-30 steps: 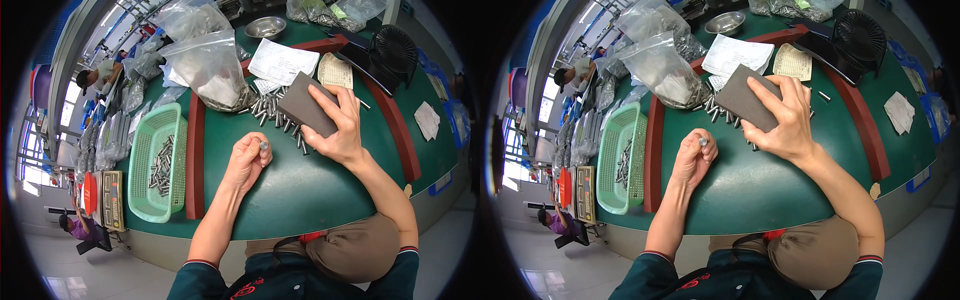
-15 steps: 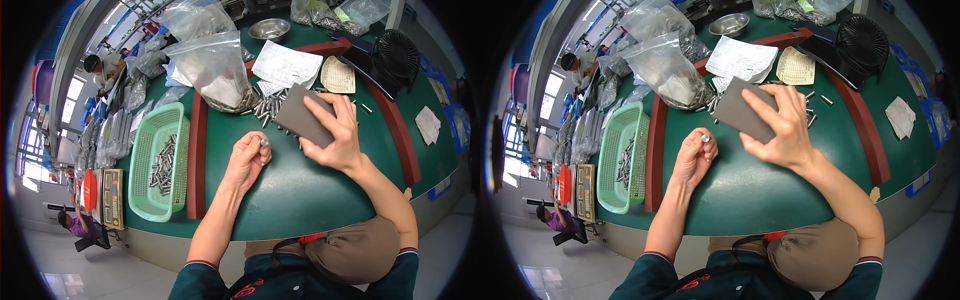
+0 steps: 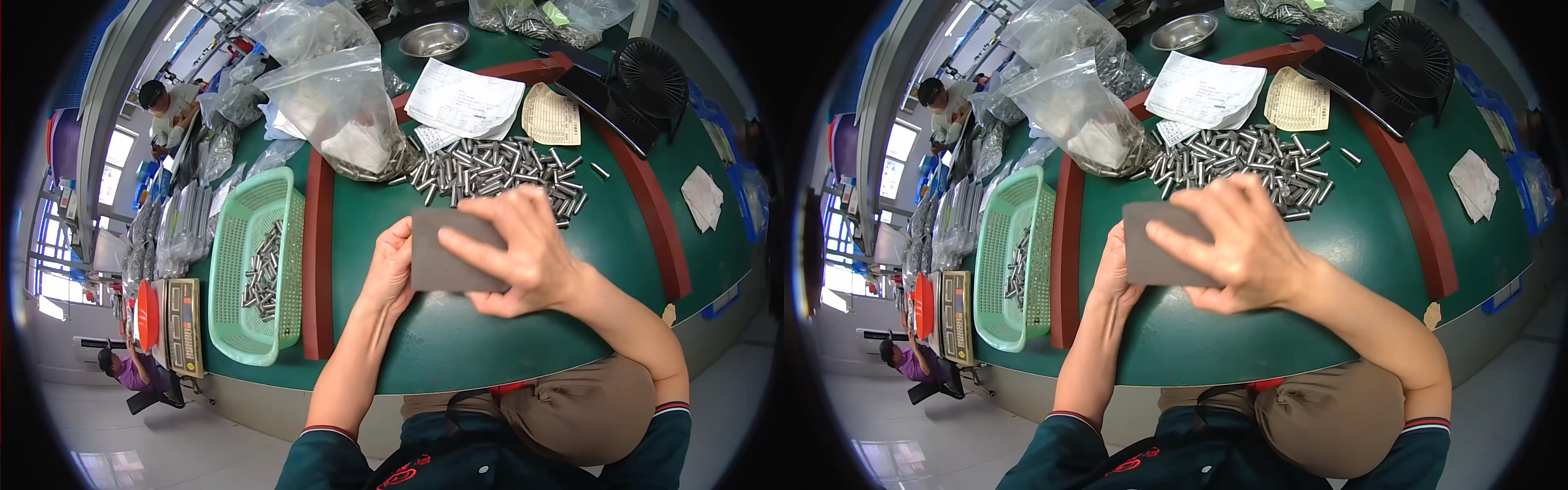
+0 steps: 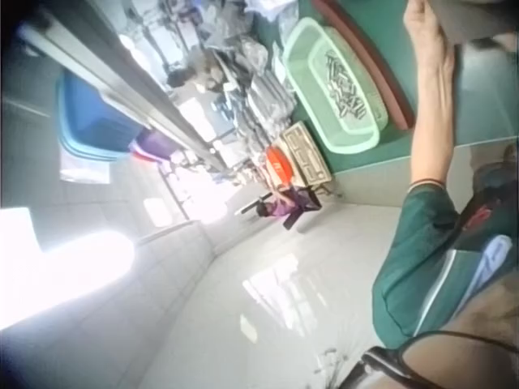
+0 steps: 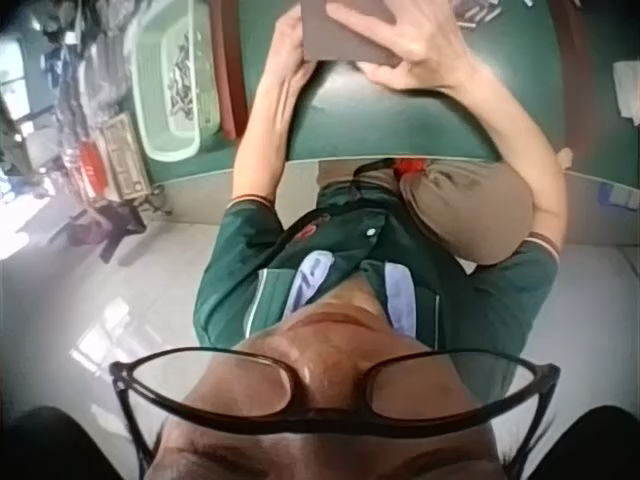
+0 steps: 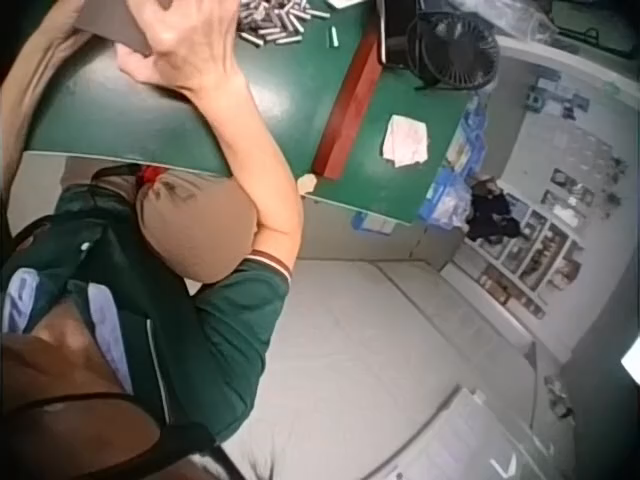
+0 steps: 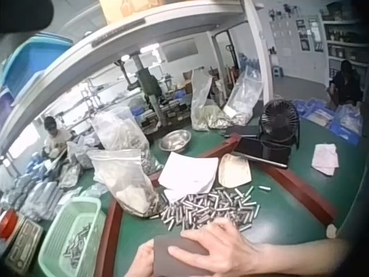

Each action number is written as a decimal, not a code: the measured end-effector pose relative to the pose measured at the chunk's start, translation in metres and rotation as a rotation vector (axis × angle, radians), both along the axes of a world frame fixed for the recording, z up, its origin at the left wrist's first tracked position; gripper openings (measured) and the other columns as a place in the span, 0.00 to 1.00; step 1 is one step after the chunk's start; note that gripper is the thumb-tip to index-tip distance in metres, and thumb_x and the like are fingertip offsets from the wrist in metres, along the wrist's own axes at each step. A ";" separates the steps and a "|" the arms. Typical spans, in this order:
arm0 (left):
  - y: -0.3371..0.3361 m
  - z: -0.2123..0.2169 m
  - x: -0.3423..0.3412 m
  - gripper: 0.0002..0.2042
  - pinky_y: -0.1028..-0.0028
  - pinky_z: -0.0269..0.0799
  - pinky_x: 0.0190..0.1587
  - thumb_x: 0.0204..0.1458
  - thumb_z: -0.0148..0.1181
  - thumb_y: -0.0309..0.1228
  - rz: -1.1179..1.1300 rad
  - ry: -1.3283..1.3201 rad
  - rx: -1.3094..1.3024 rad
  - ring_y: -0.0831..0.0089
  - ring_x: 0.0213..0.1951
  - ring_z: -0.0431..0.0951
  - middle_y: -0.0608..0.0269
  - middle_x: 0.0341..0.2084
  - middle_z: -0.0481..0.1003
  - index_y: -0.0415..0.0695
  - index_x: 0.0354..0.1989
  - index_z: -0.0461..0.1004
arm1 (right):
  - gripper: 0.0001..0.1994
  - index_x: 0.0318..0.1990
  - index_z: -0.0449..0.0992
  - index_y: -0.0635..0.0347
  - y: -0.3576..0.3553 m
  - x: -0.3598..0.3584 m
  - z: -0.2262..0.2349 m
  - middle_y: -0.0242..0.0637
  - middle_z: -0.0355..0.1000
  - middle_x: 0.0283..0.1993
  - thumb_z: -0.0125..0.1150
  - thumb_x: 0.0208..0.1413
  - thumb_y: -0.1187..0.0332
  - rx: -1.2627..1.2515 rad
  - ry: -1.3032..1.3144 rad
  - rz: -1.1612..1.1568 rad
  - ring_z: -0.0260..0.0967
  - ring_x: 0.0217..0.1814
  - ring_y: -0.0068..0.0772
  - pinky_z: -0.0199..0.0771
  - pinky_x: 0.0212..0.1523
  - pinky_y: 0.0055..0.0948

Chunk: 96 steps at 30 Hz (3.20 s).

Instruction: Sanding small cylindrical metal components using a handheld sanding block on a workbench.

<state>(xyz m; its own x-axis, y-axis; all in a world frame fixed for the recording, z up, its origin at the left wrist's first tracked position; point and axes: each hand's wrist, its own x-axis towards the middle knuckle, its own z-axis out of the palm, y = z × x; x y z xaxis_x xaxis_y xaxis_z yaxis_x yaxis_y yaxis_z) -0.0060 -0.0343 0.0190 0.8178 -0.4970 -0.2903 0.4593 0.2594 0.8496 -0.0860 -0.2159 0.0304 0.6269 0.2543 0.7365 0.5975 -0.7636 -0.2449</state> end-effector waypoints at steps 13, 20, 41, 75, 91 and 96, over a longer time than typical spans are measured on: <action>0.030 -0.024 0.019 0.08 0.80 0.63 0.29 0.61 0.57 0.33 -0.220 -0.177 -0.196 0.80 0.26 0.68 0.67 0.26 0.72 0.40 0.37 0.74 | 0.32 0.52 0.77 0.60 -0.029 0.011 -0.002 0.41 0.69 0.46 0.68 0.30 0.65 0.113 0.058 -0.460 0.65 0.48 0.40 0.59 0.48 0.37; 0.025 -0.025 0.023 0.12 0.79 0.59 0.29 0.60 0.57 0.38 -0.289 0.028 -0.425 0.78 0.24 0.62 0.67 0.22 0.66 0.42 0.35 0.70 | 0.31 0.50 0.78 0.60 -0.024 0.007 0.001 0.41 0.68 0.44 0.70 0.29 0.63 0.230 0.063 -0.426 0.65 0.48 0.41 0.59 0.47 0.36; 0.023 -0.021 0.015 0.08 0.76 0.72 0.43 0.58 0.60 0.31 -0.172 0.042 -0.328 0.75 0.37 0.76 0.65 0.35 0.77 0.42 0.41 0.73 | 0.35 0.53 0.76 0.55 -0.001 -0.002 0.008 0.44 0.68 0.49 0.69 0.27 0.61 0.118 -0.001 -0.071 0.66 0.42 0.42 0.60 0.48 0.42; 0.021 -0.009 0.014 0.09 0.80 0.71 0.43 0.49 0.64 0.17 -0.105 -0.462 -0.021 0.82 0.37 0.73 0.65 0.37 0.74 0.36 0.39 0.75 | 0.32 0.52 0.78 0.62 -0.034 0.009 -0.003 0.44 0.70 0.46 0.69 0.30 0.65 0.263 0.114 -0.432 0.66 0.47 0.40 0.61 0.50 0.36; 0.023 0.001 0.012 0.10 0.76 0.81 0.41 0.59 0.57 0.25 -0.153 -0.065 -0.062 0.66 0.39 0.82 0.55 0.37 0.76 0.37 0.47 0.70 | 0.33 0.54 0.75 0.64 -0.029 0.010 -0.006 0.44 0.67 0.45 0.68 0.32 0.67 0.269 0.161 -0.396 0.65 0.46 0.40 0.64 0.50 0.36; 0.024 0.003 0.010 0.14 0.76 0.79 0.44 0.58 0.57 0.23 -0.167 -0.117 -0.003 0.68 0.39 0.81 0.56 0.38 0.75 0.36 0.53 0.70 | 0.32 0.54 0.75 0.64 -0.029 0.011 -0.007 0.44 0.68 0.45 0.68 0.33 0.68 0.271 0.172 -0.389 0.65 0.46 0.40 0.65 0.50 0.36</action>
